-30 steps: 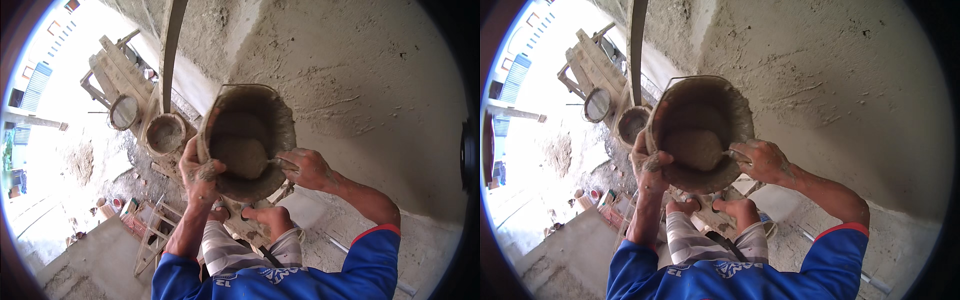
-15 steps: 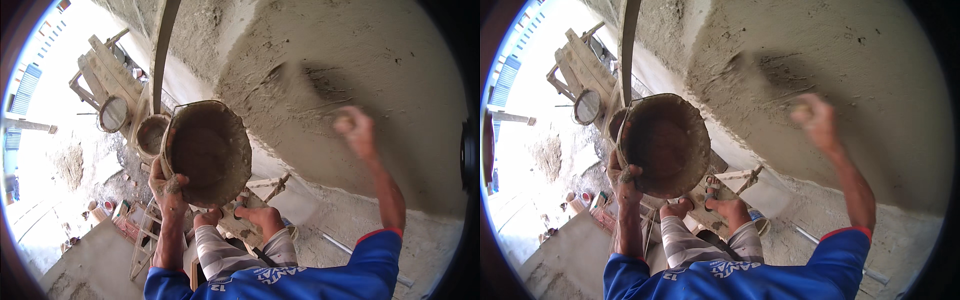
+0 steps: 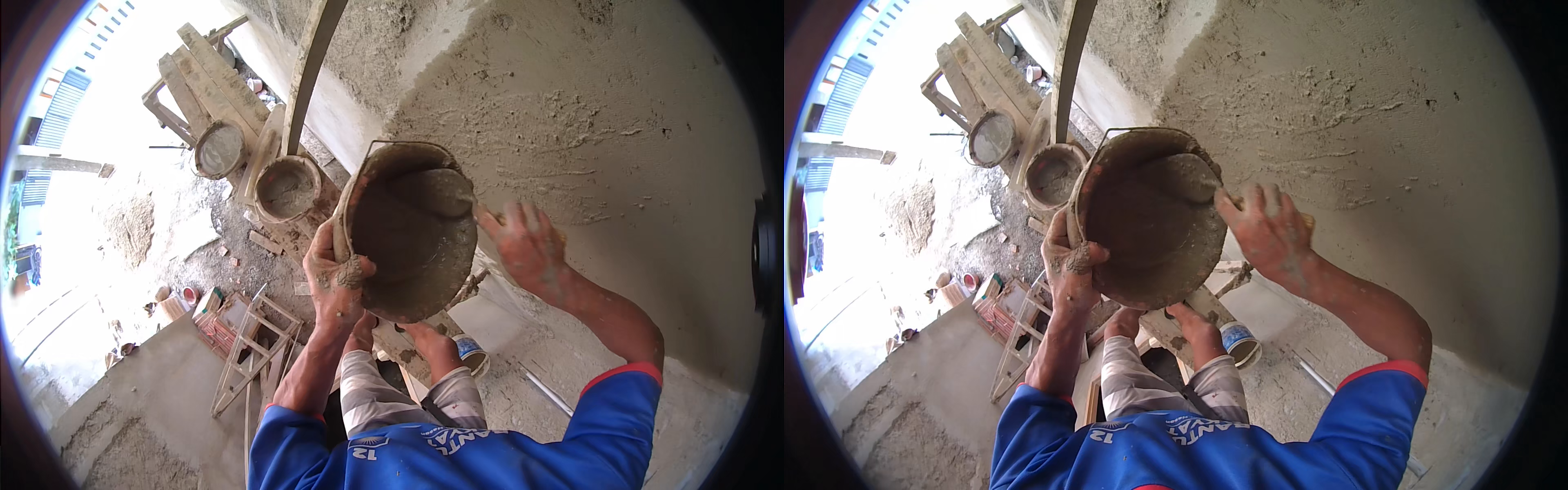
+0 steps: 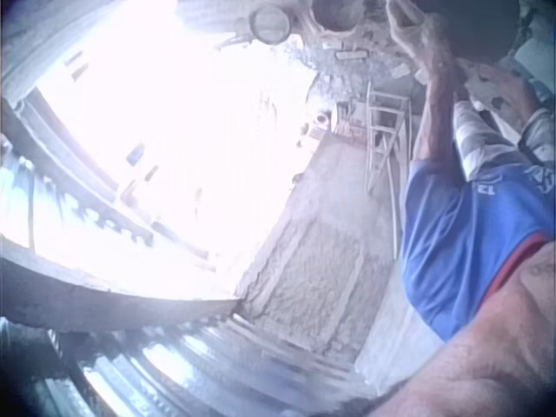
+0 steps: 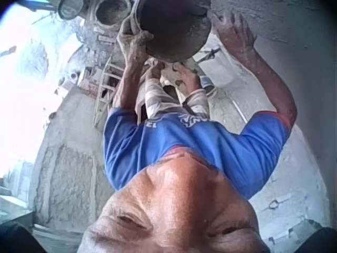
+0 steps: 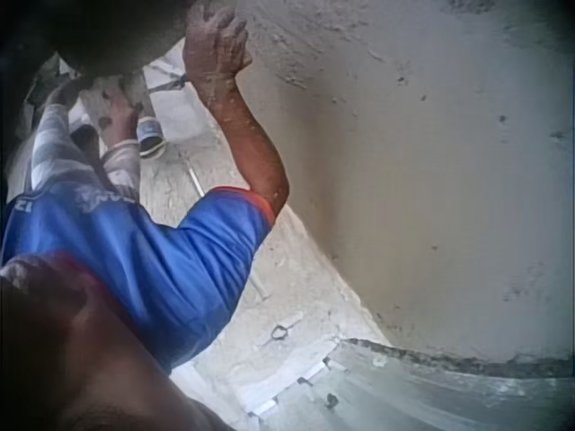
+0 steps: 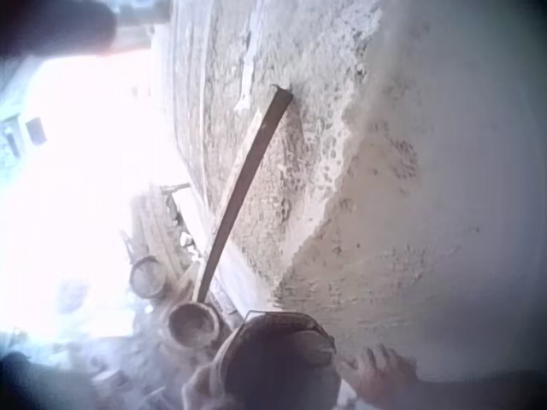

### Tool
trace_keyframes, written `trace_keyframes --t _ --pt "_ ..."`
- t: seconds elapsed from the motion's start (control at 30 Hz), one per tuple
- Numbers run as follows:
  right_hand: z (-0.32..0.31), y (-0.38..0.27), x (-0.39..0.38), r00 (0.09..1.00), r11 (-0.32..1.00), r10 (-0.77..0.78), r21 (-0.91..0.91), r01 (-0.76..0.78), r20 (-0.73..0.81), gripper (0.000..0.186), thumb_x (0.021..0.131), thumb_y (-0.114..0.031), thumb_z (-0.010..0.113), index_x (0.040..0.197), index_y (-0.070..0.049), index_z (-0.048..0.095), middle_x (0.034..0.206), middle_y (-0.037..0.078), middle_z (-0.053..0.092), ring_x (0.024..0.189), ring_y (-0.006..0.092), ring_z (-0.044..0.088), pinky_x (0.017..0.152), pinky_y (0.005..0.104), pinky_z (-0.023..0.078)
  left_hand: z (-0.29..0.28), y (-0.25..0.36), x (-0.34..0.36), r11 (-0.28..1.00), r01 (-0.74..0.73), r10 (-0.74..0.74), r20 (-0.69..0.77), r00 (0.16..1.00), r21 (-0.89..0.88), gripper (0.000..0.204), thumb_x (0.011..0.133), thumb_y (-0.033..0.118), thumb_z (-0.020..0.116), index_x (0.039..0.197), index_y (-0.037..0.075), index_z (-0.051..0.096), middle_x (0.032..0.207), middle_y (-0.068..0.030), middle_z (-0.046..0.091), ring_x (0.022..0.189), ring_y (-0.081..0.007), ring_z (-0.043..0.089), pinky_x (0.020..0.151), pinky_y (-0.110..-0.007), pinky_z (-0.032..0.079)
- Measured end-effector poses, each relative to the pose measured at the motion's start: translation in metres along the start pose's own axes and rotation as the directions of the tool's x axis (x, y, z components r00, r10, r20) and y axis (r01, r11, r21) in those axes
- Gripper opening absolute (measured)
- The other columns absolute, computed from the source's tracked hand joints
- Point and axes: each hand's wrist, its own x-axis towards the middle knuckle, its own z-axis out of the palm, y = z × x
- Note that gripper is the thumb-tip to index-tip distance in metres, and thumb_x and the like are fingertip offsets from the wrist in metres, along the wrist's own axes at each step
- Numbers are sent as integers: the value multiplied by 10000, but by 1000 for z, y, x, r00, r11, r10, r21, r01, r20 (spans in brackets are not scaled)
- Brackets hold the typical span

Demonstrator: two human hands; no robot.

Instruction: The person levels wet plaster on a wall using a long wooden board, then scoops more plaster from a bucket using a trowel and applies it to a rough section of the wall.

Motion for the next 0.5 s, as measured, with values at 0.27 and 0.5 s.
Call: trace_keyframes --t 0.27,0.5 --pt "51 -21 24 982 881 -136 469 60 129 490 779 -169 663 1250 -154 527 882 202 627 824 370 649 735 465 536 -3 2 16 996 -48 48 1 999 79 654 552 29 609 1203 -23 566 972 -12 598 846 -105 542 795 -229 440" --pt "20 -20 42 997 762 -63 642 81 -51 424 746 -167 727 1137 -80 585 985 185 640 865 350 643 764 417 529 -19 23 31 982 -135 125 -80 989 -130 630 556 14 616 1183 -21 559 996 -22 595 794 -105 561 741 -225 474"
